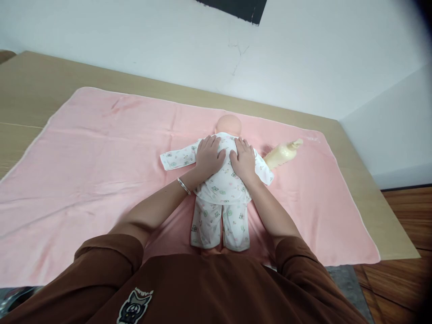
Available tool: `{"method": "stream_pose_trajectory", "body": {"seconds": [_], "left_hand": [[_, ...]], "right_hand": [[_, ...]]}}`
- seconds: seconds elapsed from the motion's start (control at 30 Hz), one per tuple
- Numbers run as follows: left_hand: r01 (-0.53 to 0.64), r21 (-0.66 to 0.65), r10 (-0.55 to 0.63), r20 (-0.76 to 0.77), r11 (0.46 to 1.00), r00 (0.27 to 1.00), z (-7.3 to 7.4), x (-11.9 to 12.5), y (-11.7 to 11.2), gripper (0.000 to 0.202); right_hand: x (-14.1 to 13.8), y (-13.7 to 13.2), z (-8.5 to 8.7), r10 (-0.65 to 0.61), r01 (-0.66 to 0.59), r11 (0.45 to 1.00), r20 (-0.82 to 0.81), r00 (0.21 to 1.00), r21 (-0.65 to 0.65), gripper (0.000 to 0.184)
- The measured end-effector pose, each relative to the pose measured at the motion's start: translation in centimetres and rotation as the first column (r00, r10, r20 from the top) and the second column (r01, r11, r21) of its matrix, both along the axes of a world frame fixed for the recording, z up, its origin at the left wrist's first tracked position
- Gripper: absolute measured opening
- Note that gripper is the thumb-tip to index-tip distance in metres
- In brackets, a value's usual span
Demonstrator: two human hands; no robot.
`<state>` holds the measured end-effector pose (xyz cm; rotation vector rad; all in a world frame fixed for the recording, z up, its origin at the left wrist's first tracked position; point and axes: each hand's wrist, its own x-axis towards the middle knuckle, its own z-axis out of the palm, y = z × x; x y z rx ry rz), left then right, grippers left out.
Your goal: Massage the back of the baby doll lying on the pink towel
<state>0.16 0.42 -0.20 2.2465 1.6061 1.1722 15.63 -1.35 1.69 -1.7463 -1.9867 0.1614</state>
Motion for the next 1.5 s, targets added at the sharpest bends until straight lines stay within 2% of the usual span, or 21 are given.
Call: {"method": "stream_pose_trajectory", "body": {"seconds": [0.3, 0.67, 0.83, 0.93, 1.03, 1.17, 1.27, 1.37, 1.5], "left_hand": [[-0.003, -0.045, 0.001, -0.036, 0.999, 0.999, 0.4, 0.0, -0.2, 0.047], [0.029, -0.044, -0.032, -0.063, 0.999, 0.998, 0.0, -0.1, 0.3, 0.048], [0.067, 0.023, -0.065, -0.066, 0.997, 0.996, 0.4, -0.2, 0.0, 0.038], [0.036, 0.039, -0.034, -0.046, 0.999, 0.998, 0.6, -0.2, -0.3, 0.031], [0.026, 0.029, -0.025, -0.027, 0.999, 0.999, 0.5, -0.2, -0.2, 0.033], [0.056, -0.011, -0.056, -0.028, 0.998, 0.998, 0.2, -0.2, 0.3, 0.043], [0.073, -0.001, -0.073, -0.034, 0.997, 0.997, 0.2, -0.3, 0.4, 0.040], [0.061, 0.034, -0.060, -0.032, 0.998, 0.998, 0.3, -0.4, 0.1, 0.033], [0.022, 0.030, -0.022, -0.016, 0.999, 1.000, 0.4, -0.4, -0.3, 0.030]], "right_hand": [[0.0, -0.1, 0.3, -0.007, 0.007, 1.000, 0.033, 0.999, -0.019, 0.055], [-0.1, 0.0, 0.2, -0.006, 0.004, 0.999, 0.043, 0.999, 0.047, 0.052], [-0.1, -0.2, -0.3, 0.006, -0.010, 0.992, 0.033, 0.999, 0.128, 0.046], [-0.3, -0.5, -0.5, -0.039, 0.036, 0.987, 0.016, 0.999, 0.159, 0.041], [-0.4, -0.3, -0.3, -0.046, 0.044, 0.992, 0.019, 0.999, 0.120, 0.044], [0.1, 0.3, -0.2, 0.023, -0.024, 0.999, 0.030, 0.999, 0.039, 0.053], [0.3, 0.5, -0.4, 0.045, -0.045, 0.993, 0.001, 0.999, 0.107, 0.049], [0.2, 0.2, -0.7, 0.013, -0.002, 0.981, -0.053, 0.999, 0.193, 0.041], [-0.2, -0.3, -1.0, -0.039, 0.058, 0.975, -0.091, 0.995, 0.217, 0.039]]}}
